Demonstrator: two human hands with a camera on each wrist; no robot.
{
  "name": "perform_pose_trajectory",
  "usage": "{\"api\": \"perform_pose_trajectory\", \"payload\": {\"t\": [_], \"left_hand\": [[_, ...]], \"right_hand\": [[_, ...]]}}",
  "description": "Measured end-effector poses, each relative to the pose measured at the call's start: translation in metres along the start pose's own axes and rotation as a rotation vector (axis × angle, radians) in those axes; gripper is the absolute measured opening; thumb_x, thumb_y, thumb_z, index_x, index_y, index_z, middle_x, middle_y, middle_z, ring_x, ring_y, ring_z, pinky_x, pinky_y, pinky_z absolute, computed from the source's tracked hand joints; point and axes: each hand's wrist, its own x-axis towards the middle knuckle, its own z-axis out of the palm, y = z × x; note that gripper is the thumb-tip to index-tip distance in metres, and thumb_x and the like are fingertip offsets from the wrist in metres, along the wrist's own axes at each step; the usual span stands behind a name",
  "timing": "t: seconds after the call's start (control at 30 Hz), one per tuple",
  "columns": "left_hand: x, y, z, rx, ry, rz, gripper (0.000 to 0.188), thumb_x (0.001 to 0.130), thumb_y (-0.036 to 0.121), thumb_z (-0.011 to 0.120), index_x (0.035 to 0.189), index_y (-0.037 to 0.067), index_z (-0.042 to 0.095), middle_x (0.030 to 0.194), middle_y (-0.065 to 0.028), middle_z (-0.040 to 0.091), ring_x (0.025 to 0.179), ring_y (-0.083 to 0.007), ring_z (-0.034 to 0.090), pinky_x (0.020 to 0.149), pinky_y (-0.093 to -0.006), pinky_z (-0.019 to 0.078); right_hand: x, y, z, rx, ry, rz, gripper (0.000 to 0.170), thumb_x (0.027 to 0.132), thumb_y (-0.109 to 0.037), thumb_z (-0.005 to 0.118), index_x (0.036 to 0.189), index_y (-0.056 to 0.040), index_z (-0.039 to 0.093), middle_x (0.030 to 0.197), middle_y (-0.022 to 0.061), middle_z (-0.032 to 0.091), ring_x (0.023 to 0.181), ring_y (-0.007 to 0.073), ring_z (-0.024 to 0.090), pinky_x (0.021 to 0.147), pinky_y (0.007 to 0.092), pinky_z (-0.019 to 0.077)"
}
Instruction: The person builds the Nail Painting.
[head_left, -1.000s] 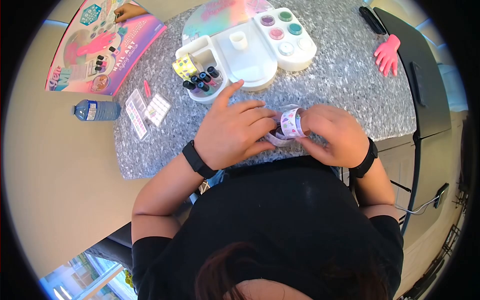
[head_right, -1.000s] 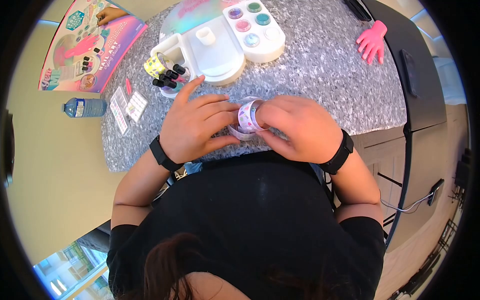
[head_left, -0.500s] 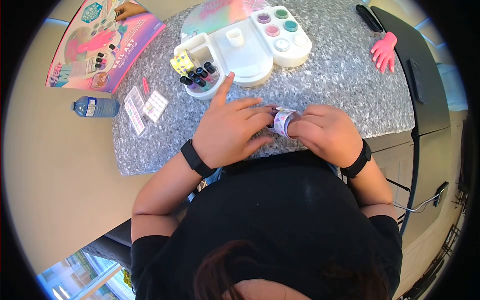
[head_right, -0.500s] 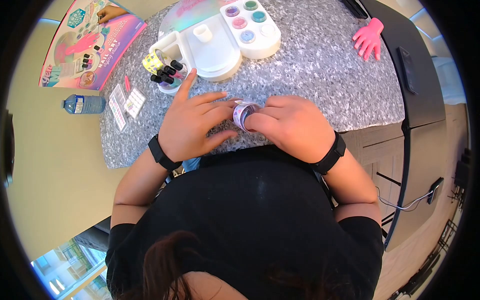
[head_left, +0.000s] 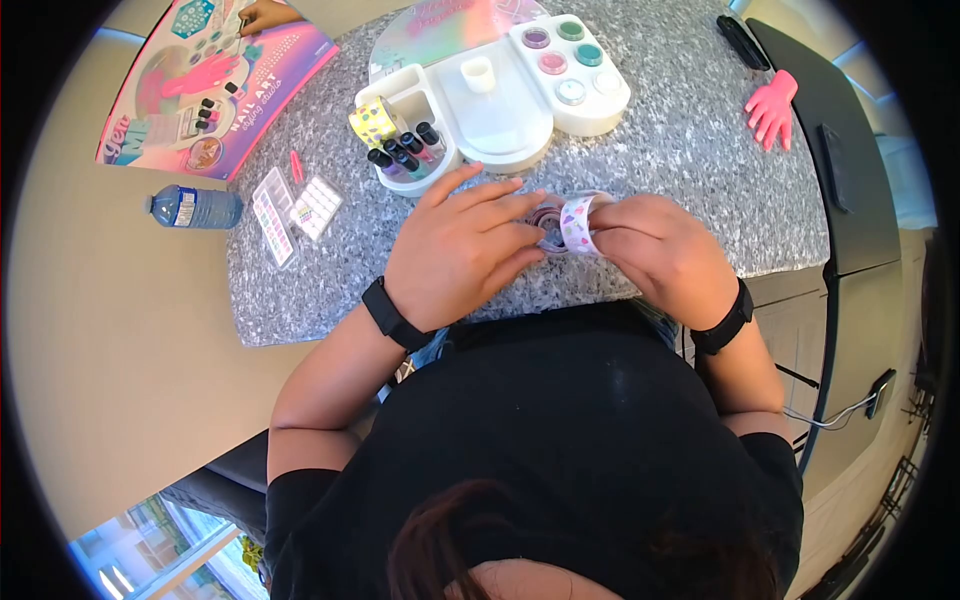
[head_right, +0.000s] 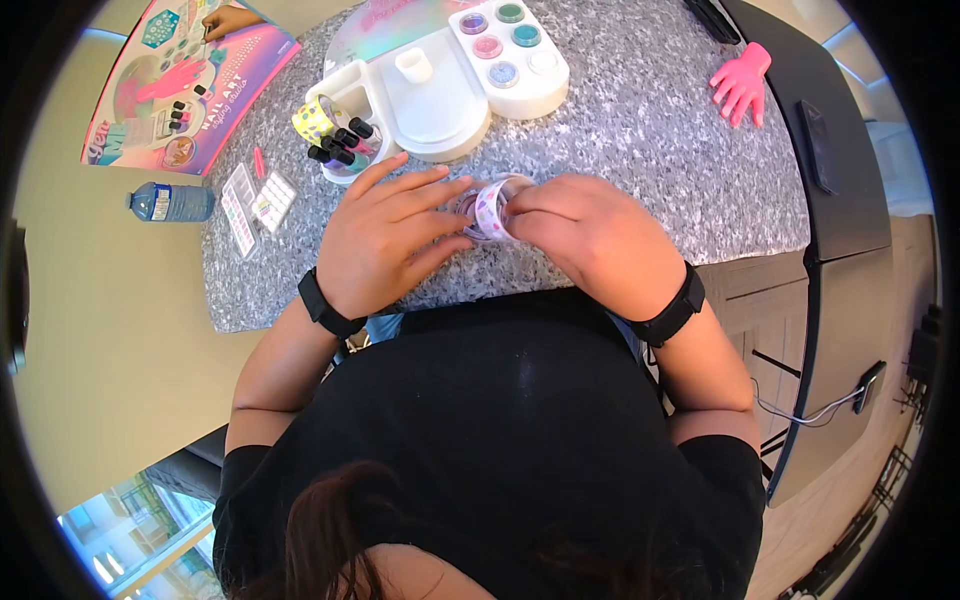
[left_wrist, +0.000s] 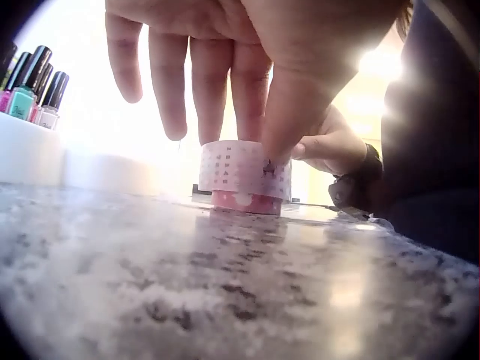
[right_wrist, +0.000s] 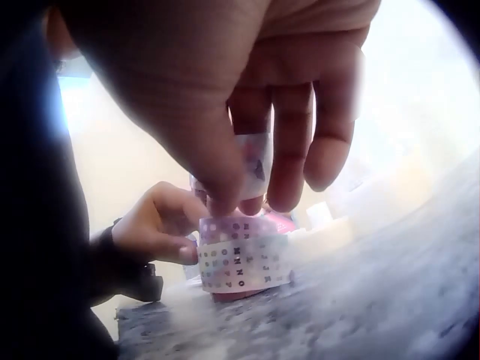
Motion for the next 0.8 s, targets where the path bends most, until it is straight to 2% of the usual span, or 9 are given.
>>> {"api": "perform_pose_trajectory", "payload": {"t": [0.17, 0.3, 0.43, 0.53, 0.6, 0.67, 0.8], "left_hand": [[0.002, -0.001, -0.003, -0.084, 0.023, -0.006, 0.021, 0.088, 0.023, 0.091, 0.105, 0.015, 0.081, 0.133, -0.0012, 0.081, 0.127, -0.0253, 0.074, 0.114, -0.0465, 0.0536], [0.003, -0.002, -0.004, -0.094, 0.011, 0.034, 0.020, 0.087, 0.019, 0.090, 0.104, 0.016, 0.080, 0.131, -0.0009, 0.081, 0.121, -0.0260, 0.075, 0.108, -0.0457, 0.0556], [0.002, -0.002, -0.004, -0.101, -0.017, 0.014, 0.020, 0.087, 0.018, 0.090, 0.104, 0.017, 0.080, 0.131, -0.0003, 0.081, 0.122, -0.0264, 0.075, 0.109, -0.0452, 0.0556], [0.000, -0.003, -0.003, -0.082, -0.040, 0.018, 0.027, 0.086, 0.021, 0.091, 0.110, 0.016, 0.080, 0.133, -0.0004, 0.081, 0.127, -0.0269, 0.074, 0.113, -0.0461, 0.0545], [-0.001, -0.002, -0.002, -0.113, -0.058, -0.044, 0.038, 0.086, 0.025, 0.093, 0.119, 0.016, 0.077, 0.137, -0.0007, 0.080, 0.136, -0.0278, 0.071, 0.120, -0.0490, 0.0514], [-0.001, -0.002, -0.004, -0.098, -0.055, -0.033, 0.045, 0.086, 0.029, 0.094, 0.125, 0.016, 0.076, 0.141, -0.0011, 0.079, 0.140, -0.0279, 0.068, 0.122, -0.0502, 0.0493], [0.001, 0.001, -0.010, -0.054, -0.084, -0.018, 0.059, 0.088, 0.036, 0.092, 0.140, 0.017, 0.073, 0.150, -0.0035, 0.074, 0.149, -0.0289, 0.063, 0.128, -0.0551, 0.0424]], "right_hand": [[0.000, 0.002, -0.009, 0.022, -0.021, 0.035, 0.018, 0.093, -0.006, 0.074, 0.110, -0.0076, 0.076, 0.117, 0.0063, 0.078, 0.104, 0.0316, 0.075, 0.091, 0.0428, 0.0595], [-0.001, -0.001, 0.000, 0.036, -0.033, -0.026, 0.018, 0.089, -0.008, 0.076, 0.106, -0.0117, 0.078, 0.110, 0.0004, 0.080, 0.101, 0.0264, 0.075, 0.088, 0.0411, 0.0599], [-0.003, -0.002, 0.007, -0.020, -0.051, -0.037, 0.020, 0.085, -0.009, 0.076, 0.104, -0.0143, 0.079, 0.106, -0.0037, 0.081, 0.098, 0.0214, 0.075, 0.084, 0.0384, 0.0600], [-0.003, -0.003, 0.008, -0.020, -0.050, -0.033, 0.018, 0.085, -0.009, 0.076, 0.103, -0.0138, 0.079, 0.104, -0.0033, 0.081, 0.098, 0.0215, 0.075, 0.083, 0.0388, 0.0605], [-0.003, -0.004, 0.009, -0.007, -0.053, -0.033, 0.019, 0.086, -0.009, 0.076, 0.103, -0.0134, 0.079, 0.105, -0.0021, 0.081, 0.098, 0.0226, 0.075, 0.083, 0.0393, 0.0608], [-0.004, -0.003, 0.008, 0.005, -0.056, -0.032, 0.019, 0.086, -0.009, 0.075, 0.104, -0.0130, 0.078, 0.106, -0.0010, 0.080, 0.098, 0.0237, 0.075, 0.083, 0.0399, 0.0610], [-0.003, -0.001, -0.002, 0.028, -0.012, 0.010, 0.021, 0.088, -0.007, 0.075, 0.109, -0.0094, 0.076, 0.113, 0.0044, 0.078, 0.098, 0.0296, 0.074, 0.086, 0.0429, 0.0607]]}}
